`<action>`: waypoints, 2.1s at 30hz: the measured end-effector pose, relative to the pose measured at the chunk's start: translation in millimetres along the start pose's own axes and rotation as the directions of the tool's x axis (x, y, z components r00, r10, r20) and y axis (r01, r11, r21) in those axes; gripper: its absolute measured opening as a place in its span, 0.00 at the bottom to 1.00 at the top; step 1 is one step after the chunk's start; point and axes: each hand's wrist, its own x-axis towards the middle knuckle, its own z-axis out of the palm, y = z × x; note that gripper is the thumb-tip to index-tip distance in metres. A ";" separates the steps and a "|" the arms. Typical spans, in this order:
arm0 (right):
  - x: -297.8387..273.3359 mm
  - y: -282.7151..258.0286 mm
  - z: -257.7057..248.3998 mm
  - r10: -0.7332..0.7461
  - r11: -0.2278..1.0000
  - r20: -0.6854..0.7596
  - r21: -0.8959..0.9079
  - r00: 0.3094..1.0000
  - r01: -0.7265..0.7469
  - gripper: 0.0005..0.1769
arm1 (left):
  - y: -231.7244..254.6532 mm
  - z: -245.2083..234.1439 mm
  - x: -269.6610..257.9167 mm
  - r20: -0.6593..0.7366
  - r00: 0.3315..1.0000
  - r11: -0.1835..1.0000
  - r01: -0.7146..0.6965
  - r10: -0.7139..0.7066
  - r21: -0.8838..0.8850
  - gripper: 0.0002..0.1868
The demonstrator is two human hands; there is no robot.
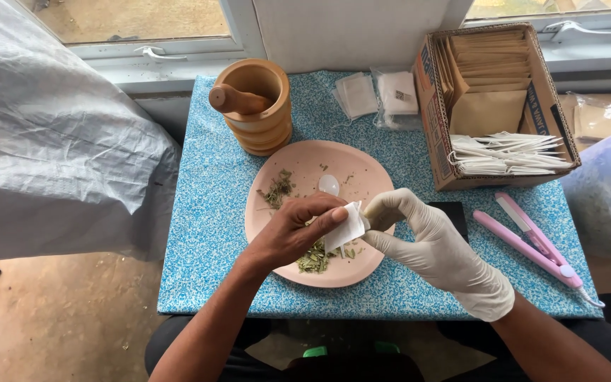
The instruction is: Packaging dried tea leaves into small sachets by scooping, weighing on a digital scale, and sealing with a heat sealer.
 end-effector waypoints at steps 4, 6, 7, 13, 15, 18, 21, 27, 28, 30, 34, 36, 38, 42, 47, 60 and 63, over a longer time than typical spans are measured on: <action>0.7 -0.9 1.3 -0.028 1.000 -0.008 -0.003 1.000 0.028 0.14 | -0.9 2.3 1.9 -0.006 0.999 0.999 -0.037 0.037 -0.008 0.20; 0.7 -4.9 1.4 -0.098 0.995 0.011 -0.017 0.995 0.098 0.15 | 2.0 4.0 2.3 0.001 0.999 0.999 -0.054 0.054 0.000 0.20; 1.0 -7.5 1.1 -0.097 0.995 0.011 -0.017 0.995 0.097 0.15 | 1.2 4.5 2.0 0.001 0.999 0.999 -0.054 0.054 0.000 0.20; 1.5 3.4 -1.5 -0.158 0.983 0.011 -0.091 0.987 0.158 0.13 | -8.8 3.7 1.3 0.022 0.998 0.997 -0.056 0.055 0.045 0.21; 4.5 6.2 -2.6 -0.299 0.911 -0.015 -0.301 0.954 0.281 0.09 | -6.0 1.7 -0.5 0.032 0.999 1.000 0.004 -0.004 0.028 0.19; 5.2 11.0 -9.4 -0.393 0.816 0.016 -0.455 0.920 0.356 0.06 | 36.8 3.7 2.5 0.067 0.997 0.993 -0.036 0.029 0.115 0.33; 3.9 0.1 -10.6 -0.455 0.730 0.060 -0.546 0.889 0.411 0.08 | 29.0 9.6 3.2 0.059 0.997 0.984 -0.063 0.054 0.167 0.38; 3.5 -3.9 -10.9 -0.439 0.722 0.101 -0.551 0.893 0.418 0.09 | 11.1 7.9 2.2 0.080 0.996 0.996 -0.037 0.030 0.085 0.30; 3.0 -1.9 -12.0 -0.440 0.723 0.102 -0.549 0.892 0.419 0.09 | 11.6 7.0 1.9 0.078 0.997 0.996 -0.036 0.029 0.086 0.30; 1.7 1.4 -13.6 -0.416 0.764 0.088 -0.506 0.905 0.400 0.11 | 12.9 5.1 0.8 0.100 0.995 0.995 -0.016 0.006 0.098 0.30; 2.6 -13.6 -11.2 -0.393 0.810 0.086 -0.439 0.916 0.388 0.18 | 19.5 -7.5 3.5 0.108 0.994 0.995 -0.005 -0.006 0.101 0.28; 1.8 -17.8 -6.6 -0.312 0.893 0.031 -0.332 0.950 0.304 0.22 | 17.7 -14.7 -1.9 0.058 0.998 0.996 -0.020 0.014 0.092 0.25; 2.4 -15.0 -5.8 -0.266 0.922 -0.040 -0.301 0.963 0.242 0.21 | 21.6 -24.4 -5.3 0.028 0.999 0.998 -0.037 0.035 0.058 0.24; 12.8 1.3 -8.7 -0.044 0.930 -0.190 -0.367 0.981 -0.030 0.08 | 28.6 -49.8 -17.6 -0.074 0.995 0.997 -0.069 0.067 -0.020 0.25; 29.0 5.3 21.6 0.207 0.933 -0.139 -0.268 0.968 -0.238 0.07 | 26.6 -71.8 -35.9 -0.143 0.986 0.993 -0.100 0.090 -0.064 0.27; 47.0 7.5 77.2 0.333 0.723 0.360 0.496 0.871 -0.481 0.55 | 14.8 -42.8 -34.5 -0.253 0.954 0.785 -0.279 0.161 -0.552 0.34; 45.3 12.9 76.0 0.267 0.640 0.343 0.636 0.901 -0.431 0.44 | 15.2 -44.0 -37.0 -0.261 0.949 0.776 -0.297 0.177 -0.557 0.33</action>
